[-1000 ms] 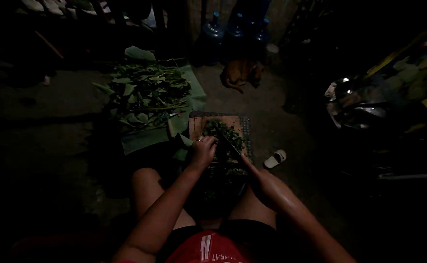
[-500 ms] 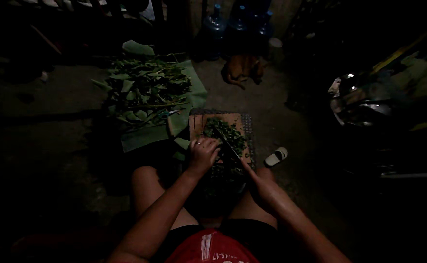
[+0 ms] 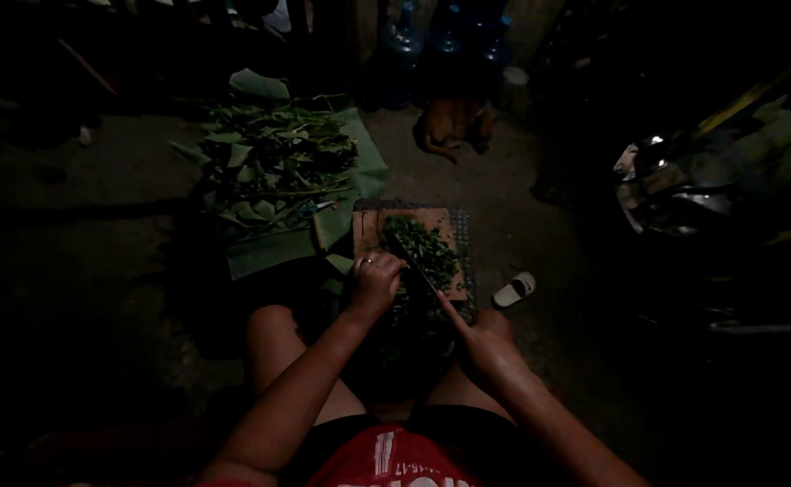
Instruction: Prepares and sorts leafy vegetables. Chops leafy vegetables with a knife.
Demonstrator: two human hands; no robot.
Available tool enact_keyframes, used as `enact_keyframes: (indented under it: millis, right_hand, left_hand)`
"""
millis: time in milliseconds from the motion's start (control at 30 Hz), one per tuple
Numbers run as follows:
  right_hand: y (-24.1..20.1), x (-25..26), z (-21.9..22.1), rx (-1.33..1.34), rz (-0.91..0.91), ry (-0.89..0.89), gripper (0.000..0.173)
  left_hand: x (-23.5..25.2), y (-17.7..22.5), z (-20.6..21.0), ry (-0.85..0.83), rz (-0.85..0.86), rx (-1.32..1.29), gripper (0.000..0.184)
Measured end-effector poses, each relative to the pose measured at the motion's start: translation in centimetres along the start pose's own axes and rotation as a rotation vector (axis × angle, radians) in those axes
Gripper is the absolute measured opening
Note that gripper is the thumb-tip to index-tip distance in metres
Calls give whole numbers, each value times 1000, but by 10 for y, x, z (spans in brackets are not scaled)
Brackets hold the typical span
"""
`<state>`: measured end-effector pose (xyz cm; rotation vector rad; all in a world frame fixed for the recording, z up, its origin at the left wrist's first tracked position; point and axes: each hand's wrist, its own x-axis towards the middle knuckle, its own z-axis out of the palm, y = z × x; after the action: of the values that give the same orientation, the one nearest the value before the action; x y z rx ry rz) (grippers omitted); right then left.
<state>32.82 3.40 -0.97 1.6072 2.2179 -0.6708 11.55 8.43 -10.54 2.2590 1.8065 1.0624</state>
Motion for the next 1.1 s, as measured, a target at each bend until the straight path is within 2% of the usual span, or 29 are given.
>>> enact_keyframes:
  millis: [133, 333, 500, 700, 867, 1000, 1100]
  right_hand:
    - [22, 3, -4, 133, -62, -12, 75]
    - [6, -30, -23, -35, -24, 39, 71]
    - [-3, -17, -3, -73, 21, 11, 76]
    - [6, -3, 6, 89, -38, 12, 77]
    - [22, -1, 5, 231, -103, 3, 73]
    - [34, -11, 2, 250, -143, 163, 71]
    - [35, -26, -11, 182, -103, 223, 69]
  left_hand:
    - [-2, 0, 2, -11, -1, -22, 19]
    - [0, 1, 5, 55, -13, 10, 12]
    - [-1, 5, 3, 50, -19, -9, 13]
    - [-1, 1, -1, -49, 4, 27, 20]
    - [1, -3, 6, 58, 39, 14, 21]
    - [15, 7, -3, 186, -87, -185, 20]
    - [27, 21, -2, 111, -65, -216, 20]
